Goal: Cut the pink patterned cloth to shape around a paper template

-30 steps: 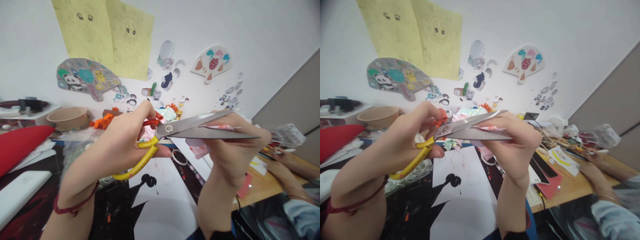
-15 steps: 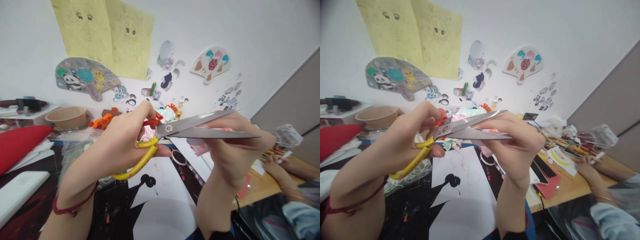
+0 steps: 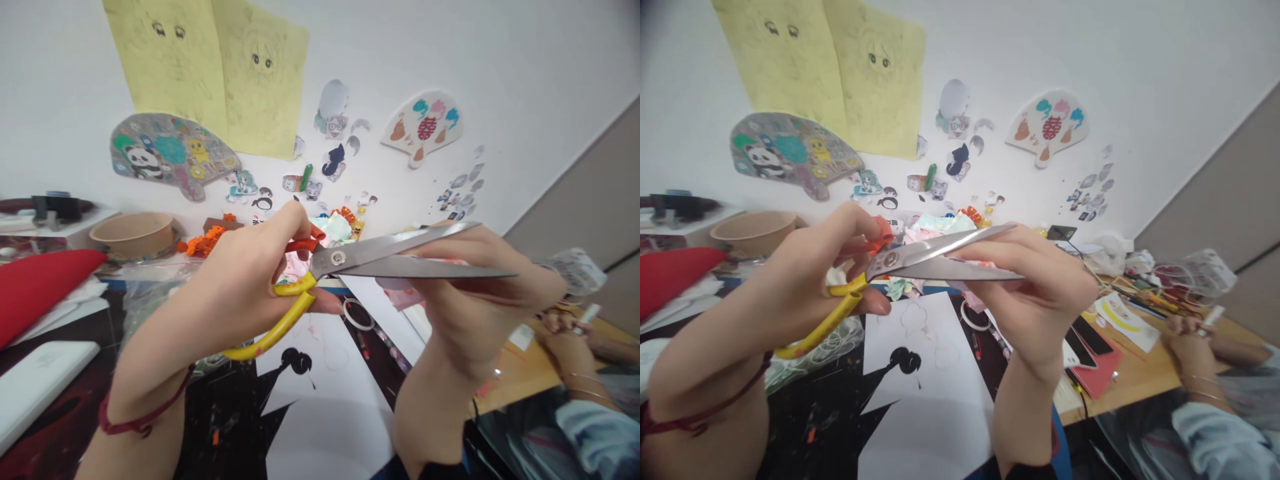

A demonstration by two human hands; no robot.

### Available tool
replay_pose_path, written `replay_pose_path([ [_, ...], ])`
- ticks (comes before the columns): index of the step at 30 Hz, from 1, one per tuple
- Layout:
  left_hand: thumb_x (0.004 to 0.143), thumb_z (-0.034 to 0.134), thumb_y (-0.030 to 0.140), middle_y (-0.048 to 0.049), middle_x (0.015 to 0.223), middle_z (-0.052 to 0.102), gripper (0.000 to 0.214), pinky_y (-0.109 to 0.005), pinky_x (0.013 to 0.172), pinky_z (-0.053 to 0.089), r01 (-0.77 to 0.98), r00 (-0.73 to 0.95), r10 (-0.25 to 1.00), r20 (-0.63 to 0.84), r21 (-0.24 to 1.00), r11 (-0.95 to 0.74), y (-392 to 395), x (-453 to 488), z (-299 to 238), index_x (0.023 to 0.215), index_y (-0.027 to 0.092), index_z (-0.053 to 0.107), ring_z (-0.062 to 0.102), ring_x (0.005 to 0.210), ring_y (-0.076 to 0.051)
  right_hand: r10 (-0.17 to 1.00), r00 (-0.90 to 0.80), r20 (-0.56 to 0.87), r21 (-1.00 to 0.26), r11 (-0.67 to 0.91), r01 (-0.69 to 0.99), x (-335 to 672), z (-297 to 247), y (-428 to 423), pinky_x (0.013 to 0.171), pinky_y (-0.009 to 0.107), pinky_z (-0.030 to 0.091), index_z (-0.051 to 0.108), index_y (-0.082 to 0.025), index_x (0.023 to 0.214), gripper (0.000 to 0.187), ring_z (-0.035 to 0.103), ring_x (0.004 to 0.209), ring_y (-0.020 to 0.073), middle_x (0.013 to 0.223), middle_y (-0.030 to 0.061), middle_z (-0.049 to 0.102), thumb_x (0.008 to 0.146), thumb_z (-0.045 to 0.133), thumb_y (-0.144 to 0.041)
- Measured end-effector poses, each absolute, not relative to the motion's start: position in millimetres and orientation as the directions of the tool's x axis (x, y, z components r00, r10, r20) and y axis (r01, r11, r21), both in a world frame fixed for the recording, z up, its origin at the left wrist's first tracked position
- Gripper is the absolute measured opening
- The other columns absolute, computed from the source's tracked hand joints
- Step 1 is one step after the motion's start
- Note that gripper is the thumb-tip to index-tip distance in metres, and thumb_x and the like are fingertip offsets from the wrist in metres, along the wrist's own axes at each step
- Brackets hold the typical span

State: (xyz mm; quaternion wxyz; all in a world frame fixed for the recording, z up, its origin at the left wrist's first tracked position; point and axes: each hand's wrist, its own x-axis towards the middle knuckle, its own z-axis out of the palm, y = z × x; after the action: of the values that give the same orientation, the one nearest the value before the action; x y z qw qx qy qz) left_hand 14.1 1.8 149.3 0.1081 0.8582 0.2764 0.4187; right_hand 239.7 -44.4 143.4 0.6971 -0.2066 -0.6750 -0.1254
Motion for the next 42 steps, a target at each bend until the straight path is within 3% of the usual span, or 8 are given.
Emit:
replay_pose_path([
  [6,0.069,0.084,0.061,0.0017,0.066,0.057,0.053,-0.032,0.050,0.034,0.348,0.478,0.523,0.706,0.395,-0.850,6.5,14.8,144.7,0.091,0.025,0.052,0.052,0.053,-0.019,0.073,0.043,0.996,-0.085,0.886,0.455,239.4,145.8,-45.7,0.053,0.031,0.043,0.084,-0.028,0.088,0.031,0.061,0.057,0.0113,0.062,-0.0063,0.070,0.075,0.077,0.000],
  [16,0.072,0.087,0.052,0.0049,0.065,0.057,0.050,-0.028,0.051,0.030,0.338,0.491,0.454,0.744,0.317,-0.886,7.3,9.8,140.2,0.098,0.024,0.056,0.047,0.051,-0.014,0.046,-0.008,0.999,-0.038,0.906,0.422,245.3,145.9,-42.9,0.058,0.032,0.046,0.084,-0.026,0.089,0.035,0.064,0.066,0.0146,0.072,-0.0030,0.076,0.072,0.074,0.002],
  [25,0.076,0.085,0.054,0.0067,0.068,0.054,0.051,-0.027,0.055,0.034,0.461,0.527,0.501,0.687,0.264,-0.847,-1.2,5.4,141.9,0.103,0.023,0.054,0.048,0.056,-0.012,0.068,-0.020,0.997,-0.051,0.884,0.464,245.3,146.1,-46.1,0.055,0.032,0.044,0.083,-0.025,0.084,0.032,0.064,0.064,0.0147,0.072,-0.0020,0.075,0.071,0.075,0.003],
  [32,0.074,0.082,0.063,0.0052,0.064,0.055,0.053,-0.029,0.049,0.033,0.423,0.527,0.450,0.721,0.237,-0.874,3.9,3.4,141.8,0.095,0.023,0.053,0.046,0.052,-0.012,0.050,-0.069,0.996,-0.010,0.873,0.488,245.6,148.1,-47.7,0.056,0.030,0.045,0.080,-0.020,0.077,0.025,0.063,0.064,0.0129,0.069,-0.0022,0.074,0.071,0.076,0.003],
  [37,0.072,0.085,0.058,0.0051,0.066,0.055,0.051,-0.028,0.046,0.029,0.346,0.432,0.518,0.738,0.394,-0.851,8.1,3.6,142.7,0.089,0.025,0.050,0.040,0.051,-0.011,0.102,0.003,0.995,-0.089,0.857,0.507,240.8,146.1,-49.6,0.056,0.032,0.045,0.081,-0.023,0.079,0.025,0.064,0.061,0.0135,0.069,-0.0031,0.075,0.071,0.080,0.001],
  [42,0.085,0.077,0.046,-0.0005,0.090,0.061,0.037,-0.028,0.057,0.044,-0.038,0.314,0.581,0.751,0.622,-0.782,18.1,19.0,138.1,0.096,0.026,0.048,0.056,0.070,-0.014,0.207,0.027,0.978,-0.193,0.846,0.497,238.8,145.5,-50.5,0.053,0.033,0.047,0.079,-0.030,0.078,0.016,0.061,0.053,0.0133,0.062,-0.0059,0.070,0.075,0.085,-0.015],
])
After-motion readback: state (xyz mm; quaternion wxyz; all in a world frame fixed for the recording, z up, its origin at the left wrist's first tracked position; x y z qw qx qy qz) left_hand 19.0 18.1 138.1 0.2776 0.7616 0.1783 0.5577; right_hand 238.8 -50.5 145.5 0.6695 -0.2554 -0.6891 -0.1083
